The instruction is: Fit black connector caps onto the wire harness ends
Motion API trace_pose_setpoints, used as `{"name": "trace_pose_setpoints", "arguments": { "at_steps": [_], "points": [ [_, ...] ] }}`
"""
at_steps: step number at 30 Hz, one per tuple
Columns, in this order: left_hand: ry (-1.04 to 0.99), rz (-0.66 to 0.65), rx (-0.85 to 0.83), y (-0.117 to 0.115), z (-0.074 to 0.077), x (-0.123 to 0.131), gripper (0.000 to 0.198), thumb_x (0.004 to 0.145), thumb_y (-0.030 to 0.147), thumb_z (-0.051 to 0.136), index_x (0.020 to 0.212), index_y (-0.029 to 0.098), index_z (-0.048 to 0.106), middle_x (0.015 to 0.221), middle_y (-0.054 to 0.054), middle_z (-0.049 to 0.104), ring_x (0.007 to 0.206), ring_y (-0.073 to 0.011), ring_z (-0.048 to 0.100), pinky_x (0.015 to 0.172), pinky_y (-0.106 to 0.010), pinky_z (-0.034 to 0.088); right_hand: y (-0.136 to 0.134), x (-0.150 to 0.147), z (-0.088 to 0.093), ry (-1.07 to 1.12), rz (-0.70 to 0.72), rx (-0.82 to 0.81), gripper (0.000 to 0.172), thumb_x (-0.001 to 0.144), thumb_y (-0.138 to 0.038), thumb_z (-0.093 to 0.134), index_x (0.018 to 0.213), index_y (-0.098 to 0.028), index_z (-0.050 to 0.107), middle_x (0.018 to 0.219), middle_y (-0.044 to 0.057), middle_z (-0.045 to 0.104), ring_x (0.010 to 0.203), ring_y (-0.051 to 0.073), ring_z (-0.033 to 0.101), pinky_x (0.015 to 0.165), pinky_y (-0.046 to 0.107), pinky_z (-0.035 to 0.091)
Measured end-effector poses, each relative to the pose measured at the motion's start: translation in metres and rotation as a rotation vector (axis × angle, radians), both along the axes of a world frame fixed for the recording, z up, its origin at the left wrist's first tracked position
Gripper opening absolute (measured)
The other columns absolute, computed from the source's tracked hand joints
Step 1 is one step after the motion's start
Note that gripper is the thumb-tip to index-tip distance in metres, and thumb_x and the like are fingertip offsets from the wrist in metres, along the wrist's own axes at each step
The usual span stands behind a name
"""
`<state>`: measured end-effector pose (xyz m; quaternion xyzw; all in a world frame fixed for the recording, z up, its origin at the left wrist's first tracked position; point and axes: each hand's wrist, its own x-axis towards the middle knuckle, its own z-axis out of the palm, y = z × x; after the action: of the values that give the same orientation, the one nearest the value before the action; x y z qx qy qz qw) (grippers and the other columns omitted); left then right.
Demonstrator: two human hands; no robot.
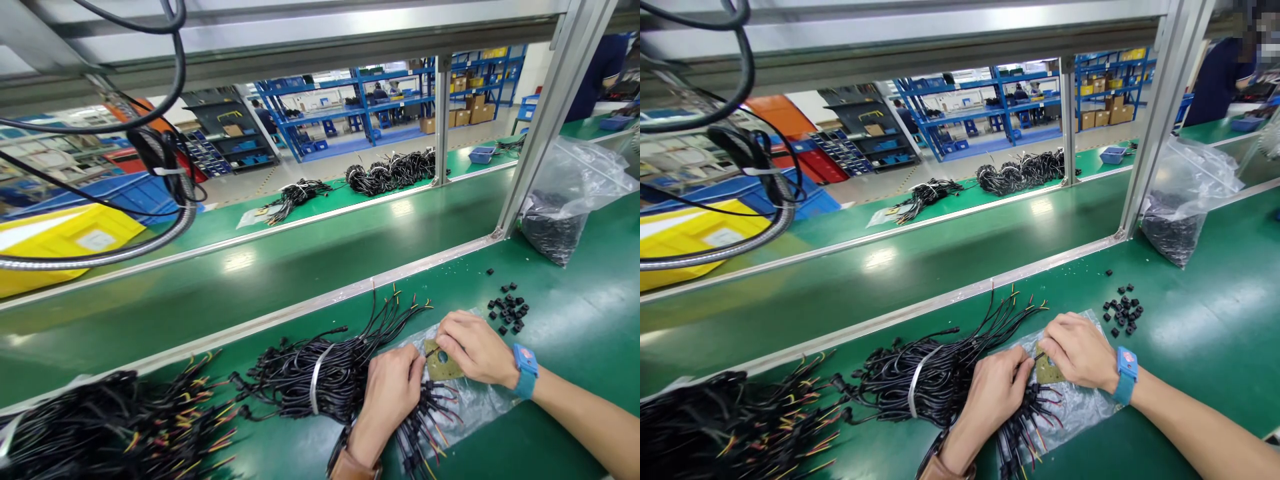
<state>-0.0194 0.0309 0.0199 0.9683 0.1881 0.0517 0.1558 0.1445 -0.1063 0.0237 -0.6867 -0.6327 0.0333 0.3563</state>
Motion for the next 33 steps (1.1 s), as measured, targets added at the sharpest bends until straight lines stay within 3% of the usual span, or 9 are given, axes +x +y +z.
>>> {"name": "trace_pose_setpoints", "arguments": {
  "at_steps": [13, 22, 33],
  "points": [
    [0.041, -0.036, 0.151, -0.0014, -0.0039, 0.0002, 0.033, 0.1, 0.03, 0.046, 0.072, 0.022, 0.062, 0.064, -0.003, 0.068, 0.062, -0.0198, 0.067, 0.056, -0.034, 0.02, -0.0001, 0.001, -0.0011, -0.006, -0.005, 0.001, 0.033, 0.109, -0.033, 0.035, 0.089, -0.019, 0.058, 0.083, 0.006, 0.065, 0.078, 0.02, 0.056, 0.074, 0.035, 0.041],
    [-0.038, -0.028, 0.031, -0.0017, -0.0035, -0.0018, 0.022, 0.096, 0.024, 0.051, 0.075, 0.022, 0.056, 0.072, -0.001, 0.066, 0.066, -0.0175, 0.061, 0.058, -0.032, 0.026, 0.0001, 0.0007, -0.0016, 0.008, -0.008, 0.008, 0.031, 0.108, -0.032, 0.036, 0.089, -0.019, 0.058, 0.084, 0.006, 0.065, 0.078, 0.02, 0.058, 0.074, 0.035, 0.042],
    [-0.088, -0.069, -0.047, -0.0026, 0.0038, -0.0036, 0.017, 0.093, 0.013, 0.05, 0.081, 0.022, 0.057, 0.085, -0.002, 0.064, 0.083, -0.0187, 0.057, 0.073, -0.032, 0.037, 0.0004, -0.0001, -0.0006, -0.021, -0.012, 0.008, 0.031, 0.108, -0.032, 0.036, 0.089, -0.019, 0.057, 0.082, 0.005, 0.064, 0.076, 0.02, 0.056, 0.072, 0.034, 0.041]
  ]
}}
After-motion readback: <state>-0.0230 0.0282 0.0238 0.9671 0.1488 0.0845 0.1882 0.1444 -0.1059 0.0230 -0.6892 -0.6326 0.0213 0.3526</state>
